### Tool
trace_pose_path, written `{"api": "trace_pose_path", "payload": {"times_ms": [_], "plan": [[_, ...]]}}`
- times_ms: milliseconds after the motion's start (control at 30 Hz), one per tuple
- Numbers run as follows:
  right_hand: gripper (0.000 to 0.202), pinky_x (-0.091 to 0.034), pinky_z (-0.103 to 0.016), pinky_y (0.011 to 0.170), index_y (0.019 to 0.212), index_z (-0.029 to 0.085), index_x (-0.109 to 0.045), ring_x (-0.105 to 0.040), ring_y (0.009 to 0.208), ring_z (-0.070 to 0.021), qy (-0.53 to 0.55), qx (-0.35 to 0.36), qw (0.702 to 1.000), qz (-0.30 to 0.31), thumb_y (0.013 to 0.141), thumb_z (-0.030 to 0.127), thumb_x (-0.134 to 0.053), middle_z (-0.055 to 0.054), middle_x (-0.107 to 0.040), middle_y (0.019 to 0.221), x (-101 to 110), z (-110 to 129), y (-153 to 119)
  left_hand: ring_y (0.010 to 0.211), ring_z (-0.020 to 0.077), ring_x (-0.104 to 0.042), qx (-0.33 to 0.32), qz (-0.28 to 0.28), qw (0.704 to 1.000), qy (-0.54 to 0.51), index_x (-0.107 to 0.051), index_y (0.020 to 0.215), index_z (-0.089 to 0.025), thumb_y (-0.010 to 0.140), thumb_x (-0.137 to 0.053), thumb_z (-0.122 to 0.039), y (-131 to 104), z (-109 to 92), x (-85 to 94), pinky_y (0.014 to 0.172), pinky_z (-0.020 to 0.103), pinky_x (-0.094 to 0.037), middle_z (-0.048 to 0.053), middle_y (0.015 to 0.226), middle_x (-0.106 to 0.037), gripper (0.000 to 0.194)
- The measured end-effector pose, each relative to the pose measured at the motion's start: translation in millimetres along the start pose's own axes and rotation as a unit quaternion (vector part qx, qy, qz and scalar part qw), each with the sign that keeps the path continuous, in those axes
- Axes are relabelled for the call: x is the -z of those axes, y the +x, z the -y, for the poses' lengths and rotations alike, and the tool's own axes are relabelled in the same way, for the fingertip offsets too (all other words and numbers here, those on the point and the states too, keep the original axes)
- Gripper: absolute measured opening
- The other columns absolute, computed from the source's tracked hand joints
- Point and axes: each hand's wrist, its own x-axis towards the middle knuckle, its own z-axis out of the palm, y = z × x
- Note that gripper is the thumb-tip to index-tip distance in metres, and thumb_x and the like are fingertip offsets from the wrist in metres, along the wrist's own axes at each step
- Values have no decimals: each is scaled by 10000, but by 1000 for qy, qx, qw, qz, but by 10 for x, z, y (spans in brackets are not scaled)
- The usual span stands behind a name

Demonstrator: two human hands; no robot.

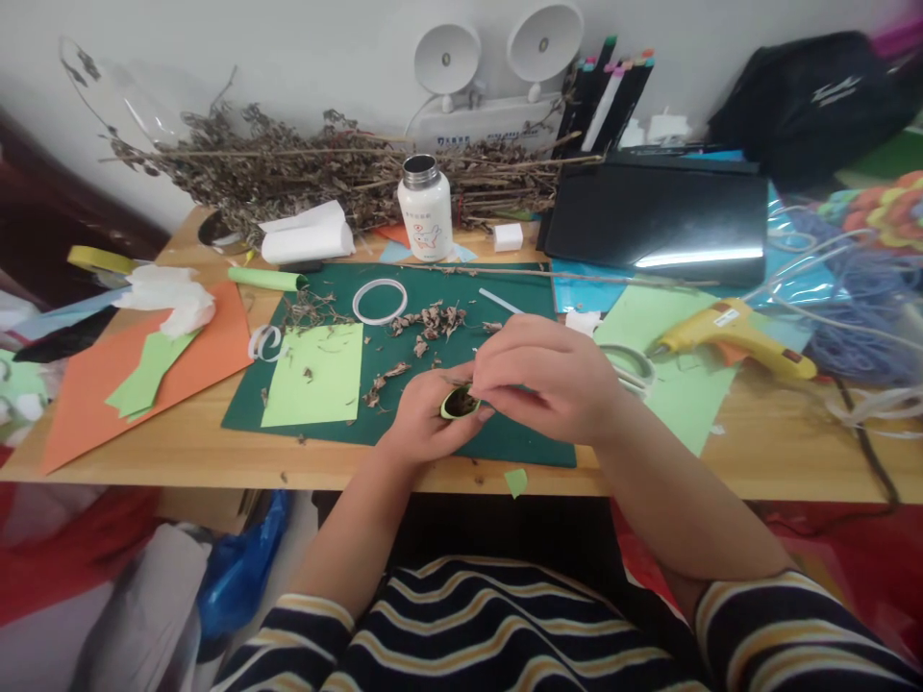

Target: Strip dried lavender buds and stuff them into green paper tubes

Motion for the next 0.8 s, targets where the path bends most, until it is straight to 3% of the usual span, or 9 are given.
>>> {"api": "trace_pose_path", "payload": {"times_ms": [233,433,800], "plan": [[50,-495,-242,697,814,167,-553,-592,743,-97,-6,29,999,12,807,134,-515,-24,-638,745,1,5,-13,481,60,-472,10,6,1000,-18,-473,674,-176,781,-526,-217,9,-14,10,450,162,-370,-18,585,-565,126],[107,-494,-255,726,880,179,-556,-600,801,-102,16,44,999,9,809,130,-492,-28,-649,813,-1,-25,-47,594,103,-591,37,-3,999,-17,-571,819,-166,768,-552,-250,-65,36,1,500,190,-431,40,724,-663,101],[192,-474,-311,746,886,248,-547,-563,815,-124,-58,56,997,-6,801,131,-422,6,-663,889,-43,-44,-38,505,73,-525,53,-19,998,-27,-581,848,-168,749,-586,-252,-73,38,-8,468,174,-399,-15,607,-608,129]]}}
